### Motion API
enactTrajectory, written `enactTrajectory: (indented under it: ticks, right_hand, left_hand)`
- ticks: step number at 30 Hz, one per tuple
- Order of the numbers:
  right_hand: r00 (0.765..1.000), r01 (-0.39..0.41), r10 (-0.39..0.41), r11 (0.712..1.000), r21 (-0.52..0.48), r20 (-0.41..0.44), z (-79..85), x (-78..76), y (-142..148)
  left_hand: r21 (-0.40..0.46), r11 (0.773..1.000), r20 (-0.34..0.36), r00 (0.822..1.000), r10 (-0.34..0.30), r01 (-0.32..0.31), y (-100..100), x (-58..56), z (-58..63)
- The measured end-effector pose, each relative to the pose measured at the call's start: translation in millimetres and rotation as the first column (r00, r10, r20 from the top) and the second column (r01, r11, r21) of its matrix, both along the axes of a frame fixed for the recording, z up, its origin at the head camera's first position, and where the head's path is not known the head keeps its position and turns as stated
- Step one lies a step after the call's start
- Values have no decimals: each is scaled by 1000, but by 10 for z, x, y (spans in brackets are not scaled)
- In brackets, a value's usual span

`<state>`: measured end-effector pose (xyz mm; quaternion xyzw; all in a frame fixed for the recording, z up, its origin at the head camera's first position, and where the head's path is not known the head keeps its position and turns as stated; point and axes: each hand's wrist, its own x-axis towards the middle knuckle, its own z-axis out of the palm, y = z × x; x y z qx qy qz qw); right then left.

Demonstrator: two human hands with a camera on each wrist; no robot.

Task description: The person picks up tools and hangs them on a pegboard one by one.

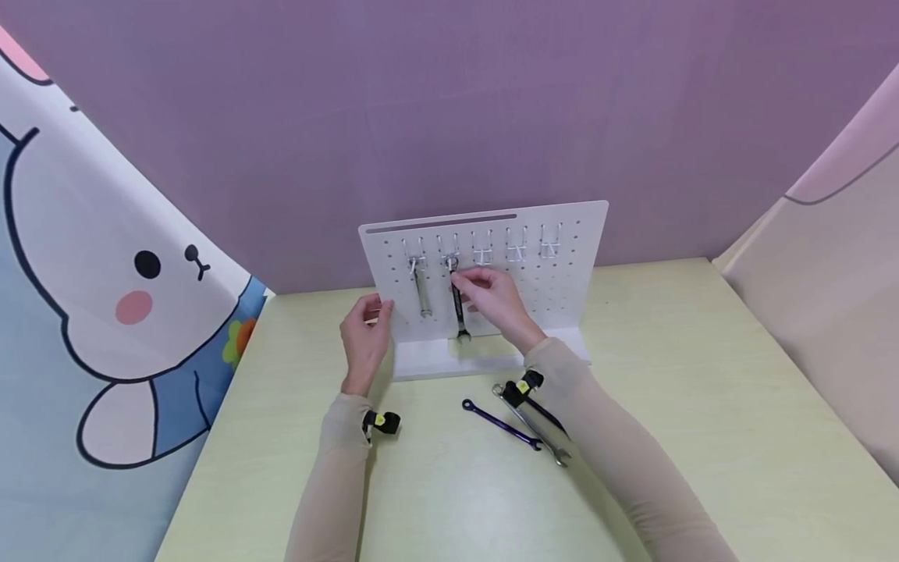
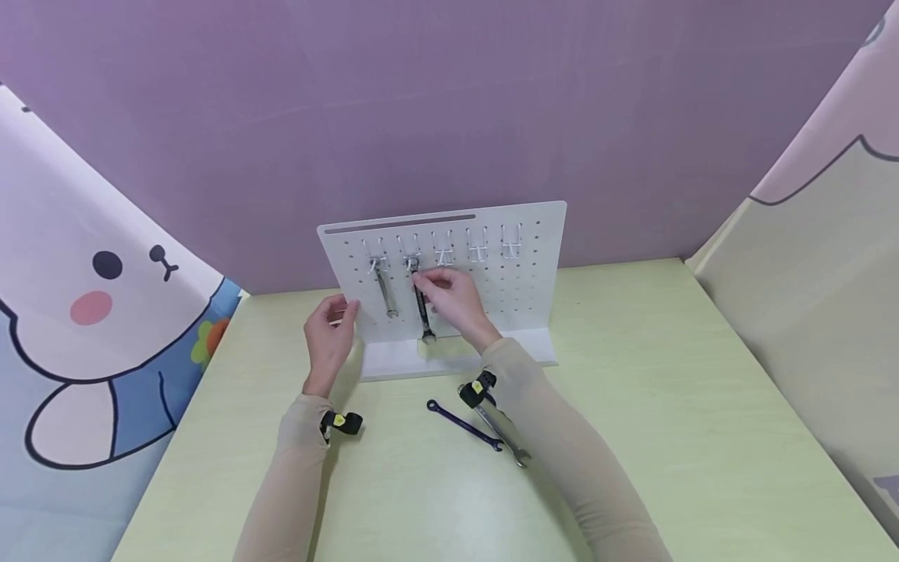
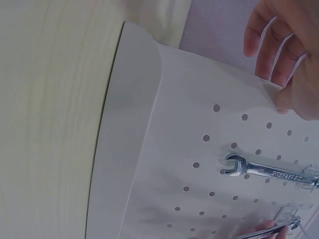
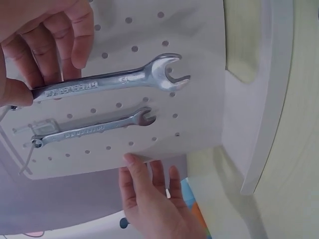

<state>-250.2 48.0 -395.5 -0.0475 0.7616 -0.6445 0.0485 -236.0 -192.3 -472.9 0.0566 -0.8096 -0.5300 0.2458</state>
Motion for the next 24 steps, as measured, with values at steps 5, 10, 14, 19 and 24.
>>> enactTrajectory:
  ticks: [5,10,14,19,24]
  right_hand:
    - [990,63,-58,997,35,-127,-85,-40,-38]
    - [956,119,-99,991,56,-277,-212,-60,-79]
    - [928,147,-115,987,66,-354,-273,-56,-106]
    - [905,153,-101,984,94,-413,-330,-51,-115]
    - [896,154,-94,983,103,-435,-359,-49,-117]
  left_hand:
    - [9,1000,11,1000,-4,4,-2,-2,20]
    - [9,1000,7,1000,-6,6,8,-9,-11]
    - [8,1000,3,1000,-9,9,12,-9,-23]
    - [7,1000,2,1000,-4,4,15,-7,-28]
    - [4,1000,-2,1000,-2,2,9,-3,-18]
